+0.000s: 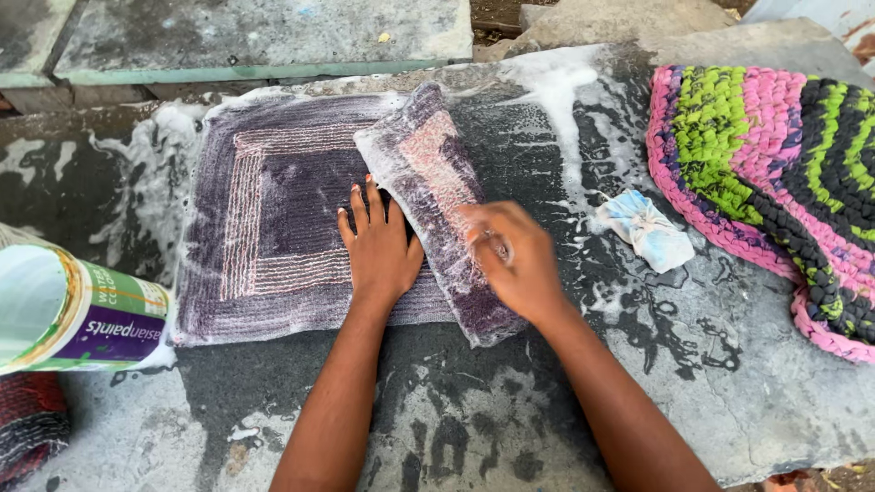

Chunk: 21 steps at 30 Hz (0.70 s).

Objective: The person washes a mat by hand, applying soapy water from a small container, scrubbing the surface, and then folding and squeezing the mat to remove excess water.

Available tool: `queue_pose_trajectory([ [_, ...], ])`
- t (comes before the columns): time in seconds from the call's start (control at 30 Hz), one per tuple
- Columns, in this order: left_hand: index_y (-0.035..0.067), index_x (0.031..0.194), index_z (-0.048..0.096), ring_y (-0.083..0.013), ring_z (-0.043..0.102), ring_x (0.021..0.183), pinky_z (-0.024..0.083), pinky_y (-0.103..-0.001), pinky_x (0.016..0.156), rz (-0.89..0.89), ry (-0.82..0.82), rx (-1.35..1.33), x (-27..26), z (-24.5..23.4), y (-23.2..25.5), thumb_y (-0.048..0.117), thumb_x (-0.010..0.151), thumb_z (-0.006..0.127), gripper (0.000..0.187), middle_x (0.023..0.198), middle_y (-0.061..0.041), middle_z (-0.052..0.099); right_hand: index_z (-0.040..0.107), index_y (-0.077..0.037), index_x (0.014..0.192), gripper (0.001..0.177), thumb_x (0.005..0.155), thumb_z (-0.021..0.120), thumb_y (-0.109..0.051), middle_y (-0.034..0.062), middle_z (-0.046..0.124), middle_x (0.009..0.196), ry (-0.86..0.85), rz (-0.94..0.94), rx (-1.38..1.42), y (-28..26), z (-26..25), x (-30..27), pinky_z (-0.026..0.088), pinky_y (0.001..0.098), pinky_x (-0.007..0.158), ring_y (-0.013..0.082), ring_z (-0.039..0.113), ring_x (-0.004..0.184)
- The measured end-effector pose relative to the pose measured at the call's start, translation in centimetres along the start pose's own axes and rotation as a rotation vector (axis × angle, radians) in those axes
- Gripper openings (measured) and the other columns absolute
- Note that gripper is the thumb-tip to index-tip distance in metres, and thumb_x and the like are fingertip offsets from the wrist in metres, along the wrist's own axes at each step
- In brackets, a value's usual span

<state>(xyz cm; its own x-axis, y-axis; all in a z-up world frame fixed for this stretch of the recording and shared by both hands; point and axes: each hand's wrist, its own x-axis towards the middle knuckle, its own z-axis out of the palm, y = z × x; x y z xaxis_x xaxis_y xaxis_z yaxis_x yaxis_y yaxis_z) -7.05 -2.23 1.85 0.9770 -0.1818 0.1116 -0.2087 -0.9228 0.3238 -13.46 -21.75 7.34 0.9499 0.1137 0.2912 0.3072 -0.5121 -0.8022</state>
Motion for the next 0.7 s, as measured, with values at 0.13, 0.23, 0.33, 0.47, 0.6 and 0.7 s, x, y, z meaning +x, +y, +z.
queue_pose_trajectory([
  [0.13,-0.004,0.146,0.043,-0.0494,0.012,0.152,0.009,-0.068,0.117,0.015,0.032,-0.010,0.1,0.0,-0.1,0.031,0.090,0.057,0.068,0.162,-0.030,0.022,0.061,-0.007,0.137,0.045,0.096,0.068,-0.025,0.0195,0.057,0.135,-0.001,0.020,-0.341,0.1,-0.9,0.0,0.052,0.0473,0.097,0.0371,0.057,0.124],
  [0.23,0.000,0.145,0.046,-0.0477,0.015,0.152,0.010,-0.066,0.118,0.004,0.044,-0.044,0.2,0.4,-0.4,0.028,0.090,0.057,0.063,0.164,-0.028,0.025,0.053,-0.005,0.143,0.058,0.093,0.072,-0.030,0.0249,0.049,0.139,-0.082,0.022,-0.476,0.5,-0.2,-0.2,0.048,0.0503,0.098,0.0401,0.054,0.122],
  [0.33,0.006,0.143,0.054,-0.0446,0.018,0.154,0.009,-0.064,0.120,-0.024,0.089,-0.114,0.3,1.4,-1.1,0.022,0.091,0.053,0.054,0.164,-0.025,0.030,0.051,-0.006,0.144,0.063,0.091,0.074,-0.030,0.0255,0.048,0.140,-0.048,-0.035,-0.550,0.7,0.5,-0.5,0.047,0.0521,0.100,0.0417,0.054,0.121],
  [0.47,0.008,0.139,0.061,-0.0392,0.023,0.153,0.007,-0.060,0.121,-0.062,0.213,-0.292,1.0,2.5,-1.5,0.022,0.095,0.048,0.048,0.161,-0.022,0.039,0.053,-0.006,0.143,0.063,0.087,0.074,-0.028,0.0234,0.050,0.138,0.018,-0.059,-0.502,0.8,0.5,-0.7,0.047,0.0519,0.100,0.0421,0.055,0.122],
  [0.6,0.006,0.143,0.060,-0.0318,0.047,0.142,0.017,-0.053,0.128,-0.276,0.107,-0.534,2.4,1.5,0.0,0.035,0.107,0.046,0.049,0.142,-0.021,0.063,0.061,-0.011,0.138,0.053,0.091,0.073,-0.030,0.0186,0.057,0.135,0.093,-0.005,-0.316,1.0,0.1,-0.2,0.052,0.0458,0.096,0.0398,0.060,0.121],
  [0.7,0.006,0.146,0.051,-0.0314,0.073,0.106,0.055,-0.043,0.095,-0.208,0.115,-0.870,3.4,0.2,2.3,0.020,0.090,0.061,0.058,0.130,-0.022,0.070,0.063,-0.011,0.138,0.051,0.092,0.072,-0.032,0.0163,0.060,0.131,0.107,0.035,-0.242,1.1,-0.2,0.1,0.053,0.0430,0.094,0.0371,0.064,0.116],
])
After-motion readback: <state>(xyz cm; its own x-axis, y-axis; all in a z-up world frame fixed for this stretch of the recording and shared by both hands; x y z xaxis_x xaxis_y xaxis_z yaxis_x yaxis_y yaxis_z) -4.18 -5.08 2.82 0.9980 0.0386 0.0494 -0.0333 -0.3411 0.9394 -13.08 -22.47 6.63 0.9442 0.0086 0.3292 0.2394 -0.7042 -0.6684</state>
